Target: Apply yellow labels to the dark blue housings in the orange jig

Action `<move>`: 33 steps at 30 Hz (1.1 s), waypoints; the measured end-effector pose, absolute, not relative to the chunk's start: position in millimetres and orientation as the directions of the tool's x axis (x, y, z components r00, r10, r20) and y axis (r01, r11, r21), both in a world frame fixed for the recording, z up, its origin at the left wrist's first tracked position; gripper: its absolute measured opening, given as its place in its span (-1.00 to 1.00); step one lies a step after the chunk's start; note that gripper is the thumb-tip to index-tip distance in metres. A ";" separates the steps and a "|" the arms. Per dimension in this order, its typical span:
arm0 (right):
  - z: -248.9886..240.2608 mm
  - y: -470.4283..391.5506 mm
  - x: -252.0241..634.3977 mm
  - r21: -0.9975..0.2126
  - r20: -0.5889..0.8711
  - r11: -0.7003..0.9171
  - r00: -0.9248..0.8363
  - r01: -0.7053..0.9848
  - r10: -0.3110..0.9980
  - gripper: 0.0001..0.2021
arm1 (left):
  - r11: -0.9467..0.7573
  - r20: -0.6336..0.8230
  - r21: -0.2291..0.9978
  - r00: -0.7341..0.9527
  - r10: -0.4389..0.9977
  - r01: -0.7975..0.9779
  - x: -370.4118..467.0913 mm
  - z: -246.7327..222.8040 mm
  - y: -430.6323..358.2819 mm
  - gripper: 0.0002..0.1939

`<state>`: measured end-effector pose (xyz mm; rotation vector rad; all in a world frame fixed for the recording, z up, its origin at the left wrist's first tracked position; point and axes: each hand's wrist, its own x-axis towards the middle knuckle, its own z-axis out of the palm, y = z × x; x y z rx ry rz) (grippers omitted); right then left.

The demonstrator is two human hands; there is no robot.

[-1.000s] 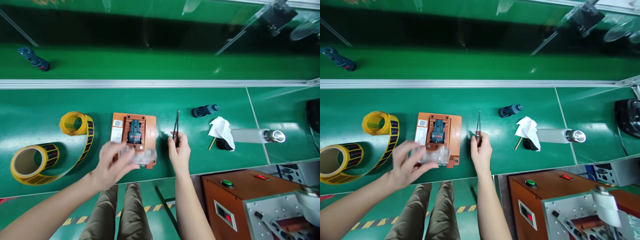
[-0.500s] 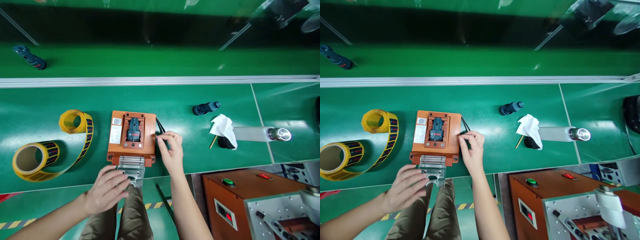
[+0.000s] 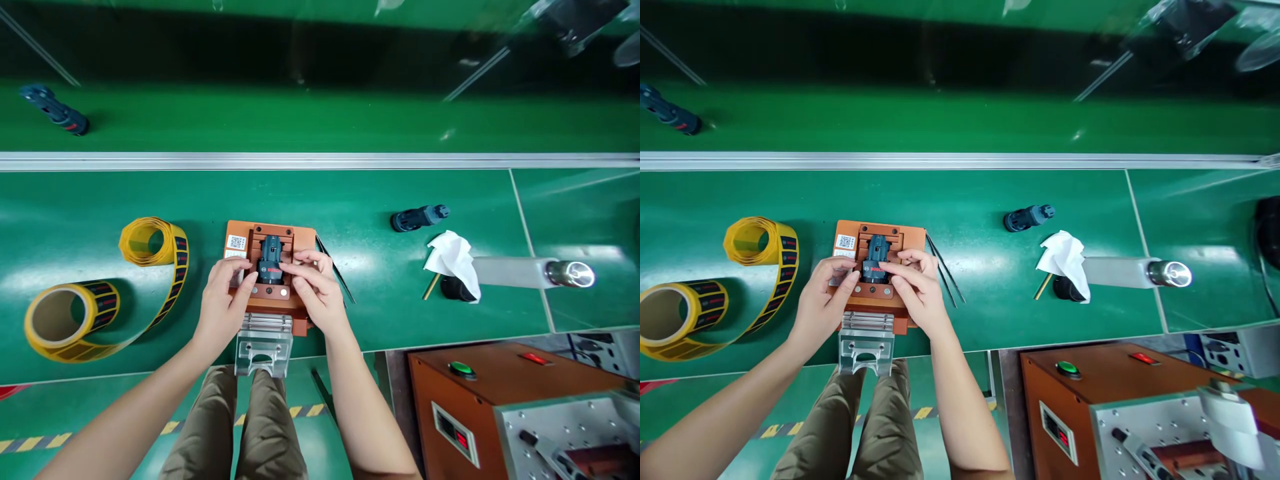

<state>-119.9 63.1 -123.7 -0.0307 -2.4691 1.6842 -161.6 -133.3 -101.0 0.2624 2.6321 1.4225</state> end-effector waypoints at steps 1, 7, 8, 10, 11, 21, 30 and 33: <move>-126.4 66.9 -119.8 -0.902 0.139 0.415 -0.990 -0.115 0.027 -0.72 | 0.540 -0.038 0.837 -0.975 0.217 0.088 -160.4 -101.2 -134.0 -0.83; -140.2 81.7 -120.4 -0.753 0.183 0.595 -0.958 -0.281 -0.221 -0.64 | 0.528 -0.032 0.845 -0.977 0.213 0.088 -162.9 -100.1 -132.1 -0.87; -140.0 82.7 -121.6 -0.742 0.184 0.602 -0.953 -0.294 -0.239 -0.63 | 0.523 -0.034 0.848 -0.978 0.206 0.081 -163.1 -100.3 -131.7 -0.87; -137.2 83.6 -125.7 -0.724 0.175 0.620 -0.950 -0.303 -0.260 -0.63 | 0.514 -0.039 0.855 -0.979 0.199 0.070 -162.9 -100.9 -131.4 -0.88; -135.1 83.3 -128.3 -0.716 0.164 0.632 -0.951 -0.297 -0.262 -0.64 | 0.514 -0.041 0.855 -0.979 0.200 0.069 -162.7 -101.2 -131.5 -0.88; -124.5 70.8 -132.2 -0.702 0.131 0.655 -0.955 -0.280 -0.267 -0.67 | 0.529 -0.052 0.845 -0.974 0.219 0.074 -163.4 -103.6 -133.9 -0.90; -101.6 44.9 -143.0 -0.689 -0.023 0.723 -0.999 0.042 0.037 -0.18 | 0.534 -0.049 0.843 -0.979 0.199 0.066 -164.9 -103.8 -136.3 -0.87; -93.6 35.0 -149.0 -0.654 -0.071 0.752 -0.997 0.077 0.040 -0.41 | 0.549 -0.045 0.833 -0.980 0.196 0.072 -165.2 -107.6 -138.6 -0.85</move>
